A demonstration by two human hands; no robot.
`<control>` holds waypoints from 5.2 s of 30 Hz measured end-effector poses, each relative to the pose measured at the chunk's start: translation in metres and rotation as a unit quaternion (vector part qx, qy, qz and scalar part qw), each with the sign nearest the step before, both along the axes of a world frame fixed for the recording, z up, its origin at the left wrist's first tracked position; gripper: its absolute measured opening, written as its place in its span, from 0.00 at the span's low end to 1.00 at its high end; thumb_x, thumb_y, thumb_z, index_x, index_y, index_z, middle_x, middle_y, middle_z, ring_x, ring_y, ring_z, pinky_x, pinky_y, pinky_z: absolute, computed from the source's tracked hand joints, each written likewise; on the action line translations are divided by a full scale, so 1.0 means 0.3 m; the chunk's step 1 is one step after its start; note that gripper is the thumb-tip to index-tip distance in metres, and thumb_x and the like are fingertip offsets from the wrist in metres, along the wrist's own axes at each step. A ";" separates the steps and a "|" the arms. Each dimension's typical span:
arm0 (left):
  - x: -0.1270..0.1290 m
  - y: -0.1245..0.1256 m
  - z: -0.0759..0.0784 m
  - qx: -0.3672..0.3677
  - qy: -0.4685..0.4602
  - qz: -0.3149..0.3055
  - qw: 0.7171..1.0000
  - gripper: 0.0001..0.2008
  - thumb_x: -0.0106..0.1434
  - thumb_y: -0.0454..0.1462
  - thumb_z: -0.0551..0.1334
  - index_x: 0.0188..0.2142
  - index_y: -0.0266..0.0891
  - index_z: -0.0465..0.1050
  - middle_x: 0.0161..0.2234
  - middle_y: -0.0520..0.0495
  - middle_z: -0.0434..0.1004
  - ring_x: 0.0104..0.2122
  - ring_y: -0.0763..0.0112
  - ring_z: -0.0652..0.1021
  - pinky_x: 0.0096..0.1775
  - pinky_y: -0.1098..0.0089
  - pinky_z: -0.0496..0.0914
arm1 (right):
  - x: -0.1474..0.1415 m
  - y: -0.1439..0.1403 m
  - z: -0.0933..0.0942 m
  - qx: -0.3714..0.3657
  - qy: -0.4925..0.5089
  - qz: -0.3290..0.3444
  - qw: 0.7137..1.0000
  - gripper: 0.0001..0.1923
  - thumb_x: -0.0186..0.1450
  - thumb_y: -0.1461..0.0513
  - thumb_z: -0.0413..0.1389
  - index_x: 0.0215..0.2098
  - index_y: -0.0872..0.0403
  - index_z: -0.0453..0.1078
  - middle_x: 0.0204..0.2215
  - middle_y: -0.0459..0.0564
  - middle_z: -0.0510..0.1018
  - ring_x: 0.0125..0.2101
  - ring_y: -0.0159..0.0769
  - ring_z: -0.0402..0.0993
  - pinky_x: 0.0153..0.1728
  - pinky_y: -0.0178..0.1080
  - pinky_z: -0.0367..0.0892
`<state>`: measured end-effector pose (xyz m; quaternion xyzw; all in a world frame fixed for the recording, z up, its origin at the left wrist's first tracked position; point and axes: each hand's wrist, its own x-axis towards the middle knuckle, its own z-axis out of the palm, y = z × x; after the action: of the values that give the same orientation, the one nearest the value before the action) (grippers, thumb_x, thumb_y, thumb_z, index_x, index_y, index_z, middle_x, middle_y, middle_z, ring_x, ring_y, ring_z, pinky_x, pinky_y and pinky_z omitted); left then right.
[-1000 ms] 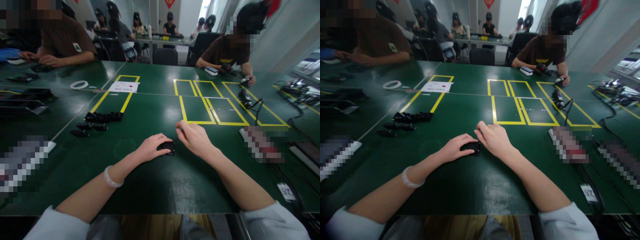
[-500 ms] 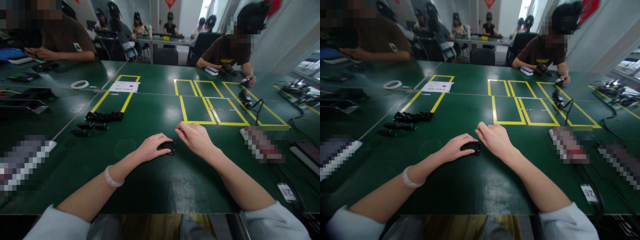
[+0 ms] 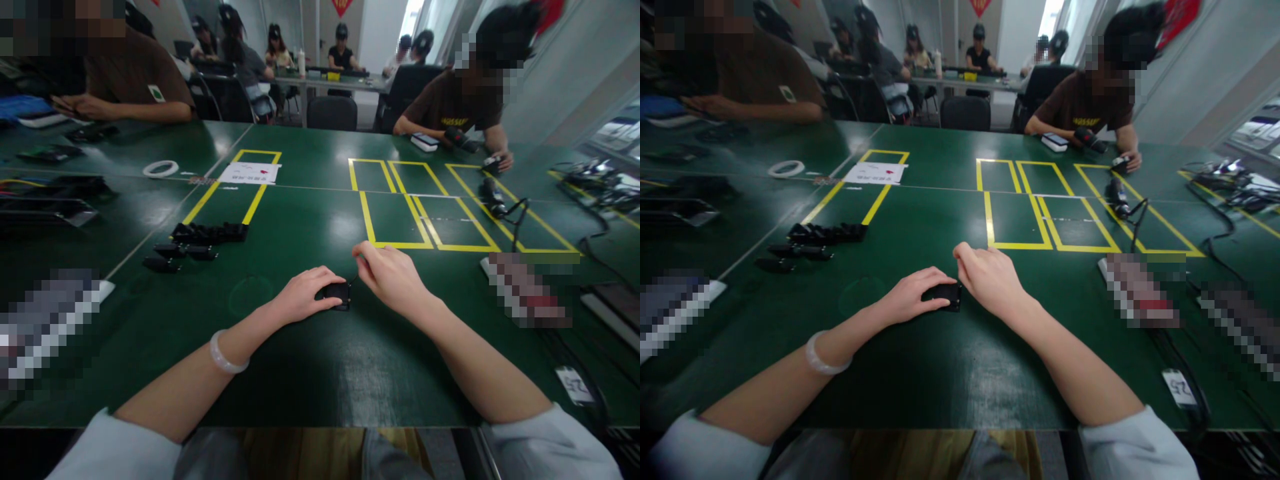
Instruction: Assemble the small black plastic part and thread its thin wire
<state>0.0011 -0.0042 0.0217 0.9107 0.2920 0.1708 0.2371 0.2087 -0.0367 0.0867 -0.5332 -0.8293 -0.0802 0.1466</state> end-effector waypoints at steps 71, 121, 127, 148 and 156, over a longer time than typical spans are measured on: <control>0.000 -0.002 -0.005 0.004 -0.003 0.003 1.000 0.18 0.65 0.45 0.58 0.53 0.43 0.67 0.47 0.45 0.71 0.47 0.62 0.72 0.49 0.65 0.67 | -0.005 -0.003 -0.010 0.018 0.017 0.012 1.000 0.11 0.68 0.62 0.43 0.42 0.55 0.65 0.27 0.47 0.77 0.27 0.33 0.71 0.32 0.34 0.56; 0.000 -0.002 -0.004 0.002 0.006 0.005 1.000 0.19 0.65 0.45 0.58 0.53 0.43 0.67 0.47 0.45 0.71 0.48 0.62 0.72 0.49 0.65 0.67 | 0.002 0.004 -0.018 0.035 0.022 0.007 0.999 0.15 0.70 0.56 0.42 0.41 0.56 0.66 0.24 0.47 0.77 0.26 0.35 0.72 0.31 0.35 0.56; 0.000 -0.001 -0.002 0.005 0.000 0.004 1.000 0.18 0.65 0.45 0.58 0.53 0.43 0.67 0.47 0.45 0.71 0.48 0.62 0.72 0.49 0.65 0.67 | 0.002 0.007 -0.024 0.039 0.009 0.000 0.999 0.14 0.70 0.60 0.41 0.41 0.55 0.66 0.24 0.47 0.77 0.25 0.33 0.71 0.31 0.35 0.55; 0.000 0.000 -0.011 0.008 0.001 0.008 1.000 0.19 0.65 0.45 0.58 0.53 0.44 0.67 0.47 0.45 0.71 0.47 0.62 0.73 0.49 0.65 0.67 | -0.002 -0.001 -0.013 0.031 0.031 0.013 0.999 0.12 0.68 0.62 0.43 0.45 0.56 0.64 0.26 0.47 0.77 0.27 0.34 0.72 0.33 0.35 0.57; 0.000 0.000 -0.008 0.004 0.007 0.007 1.000 0.19 0.65 0.46 0.58 0.53 0.43 0.67 0.47 0.46 0.71 0.48 0.62 0.72 0.49 0.65 0.67 | 0.003 0.008 -0.020 0.026 0.006 0.004 1.000 0.14 0.70 0.58 0.41 0.39 0.55 0.66 0.24 0.46 0.76 0.25 0.34 0.71 0.32 0.35 0.56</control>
<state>0.0011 -0.0042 0.0194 0.9108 0.2991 0.1668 0.2304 0.2095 -0.0344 0.0806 -0.5265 -0.8281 -0.0979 0.1659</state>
